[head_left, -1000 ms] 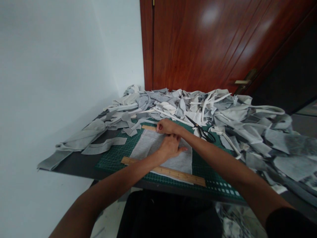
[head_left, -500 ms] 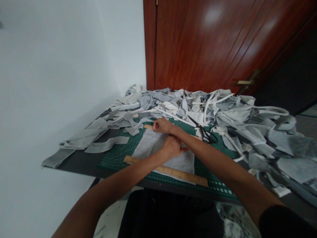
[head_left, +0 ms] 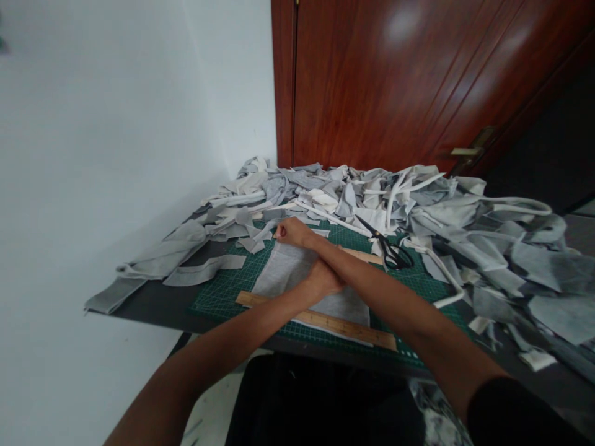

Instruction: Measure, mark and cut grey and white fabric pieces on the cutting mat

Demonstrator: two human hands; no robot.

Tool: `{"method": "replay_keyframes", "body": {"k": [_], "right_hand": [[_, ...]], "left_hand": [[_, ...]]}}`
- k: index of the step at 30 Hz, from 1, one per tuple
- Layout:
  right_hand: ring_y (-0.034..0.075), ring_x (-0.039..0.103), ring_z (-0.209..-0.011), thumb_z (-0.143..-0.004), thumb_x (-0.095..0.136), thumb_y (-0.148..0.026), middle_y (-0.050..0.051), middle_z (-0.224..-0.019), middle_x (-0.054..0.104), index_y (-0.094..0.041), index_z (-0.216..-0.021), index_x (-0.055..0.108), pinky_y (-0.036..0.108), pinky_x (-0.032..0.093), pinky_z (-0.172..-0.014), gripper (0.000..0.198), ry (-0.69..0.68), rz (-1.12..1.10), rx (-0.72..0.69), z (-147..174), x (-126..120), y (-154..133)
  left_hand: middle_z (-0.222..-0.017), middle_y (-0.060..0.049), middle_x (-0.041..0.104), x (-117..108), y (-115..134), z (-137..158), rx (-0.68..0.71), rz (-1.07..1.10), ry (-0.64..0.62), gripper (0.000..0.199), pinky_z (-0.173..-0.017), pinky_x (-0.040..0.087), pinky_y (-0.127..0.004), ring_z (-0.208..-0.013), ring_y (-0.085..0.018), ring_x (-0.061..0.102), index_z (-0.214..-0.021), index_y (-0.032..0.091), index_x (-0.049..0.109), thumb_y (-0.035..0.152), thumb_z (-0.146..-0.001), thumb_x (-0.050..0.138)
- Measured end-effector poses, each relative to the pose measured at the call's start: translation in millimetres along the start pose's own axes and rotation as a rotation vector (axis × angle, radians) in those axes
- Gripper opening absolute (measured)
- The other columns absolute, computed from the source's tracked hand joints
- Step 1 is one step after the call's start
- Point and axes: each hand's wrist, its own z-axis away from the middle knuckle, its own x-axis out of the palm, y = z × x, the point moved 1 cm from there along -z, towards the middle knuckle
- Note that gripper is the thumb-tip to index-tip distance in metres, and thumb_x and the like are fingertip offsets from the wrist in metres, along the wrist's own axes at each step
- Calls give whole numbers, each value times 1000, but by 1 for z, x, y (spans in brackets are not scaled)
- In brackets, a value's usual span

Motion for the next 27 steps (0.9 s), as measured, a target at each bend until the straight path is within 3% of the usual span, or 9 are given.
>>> {"method": "replay_keyframes", "body": {"k": [3,10,14,17,20,24,27], "right_hand": [[18,71,-80,-83,66,-8,5,-85,80,-17,-83,82,24,51,-76,18,3,-8,2,-5,2,-2],[17,73,-84,-87,70,-12,5,-88,80,-17,-88,82,22,51,-79,13,43,-74,17,-11,8,-9],[14,72,-84,-91,72,-20,3,-91,80,-17,-96,81,19,50,-75,10,106,-133,35,-3,-7,1],[13,72,-86,-93,71,-20,3,-93,80,-15,-97,79,19,50,-76,10,173,-134,84,15,-36,32],[15,72,-87,-92,73,-20,6,-94,80,-14,-95,78,24,52,-81,8,250,-97,176,43,-70,78],[18,73,-77,-88,73,-17,7,-89,80,-14,-103,77,29,57,-81,15,324,-40,321,97,-107,136],[20,74,-82,-90,68,-18,10,-102,80,-15,-105,76,34,58,-87,17,400,6,384,148,-119,164]], "left_hand": [[-137,-8,66,0,-1,0,99,26,-62,47,-115,42,-45,-135,-36,55,-146,23,58,29,-102,44],[-131,-13,66,-21,-2,0,80,-70,-153,37,-115,40,-44,-120,-33,57,-129,16,65,36,-104,46],[-133,-14,67,-27,-7,-3,103,-65,-155,36,-113,43,-41,-123,-30,58,-132,13,63,32,-105,48],[-139,-16,64,-32,-14,-6,92,-48,-120,40,-115,44,-44,-132,-30,55,-136,12,62,37,-106,49],[-126,-16,66,-37,-25,-9,97,-7,-93,38,-108,49,-46,-126,-31,57,-124,14,69,42,-108,50],[-115,-11,65,-38,-51,-12,156,101,-97,24,-101,53,-41,-115,-27,61,-118,18,71,27,-106,54],[-116,-7,66,-34,-75,-14,153,157,-66,23,-103,51,-37,-114,-23,61,-118,21,70,16,-102,55]]}}
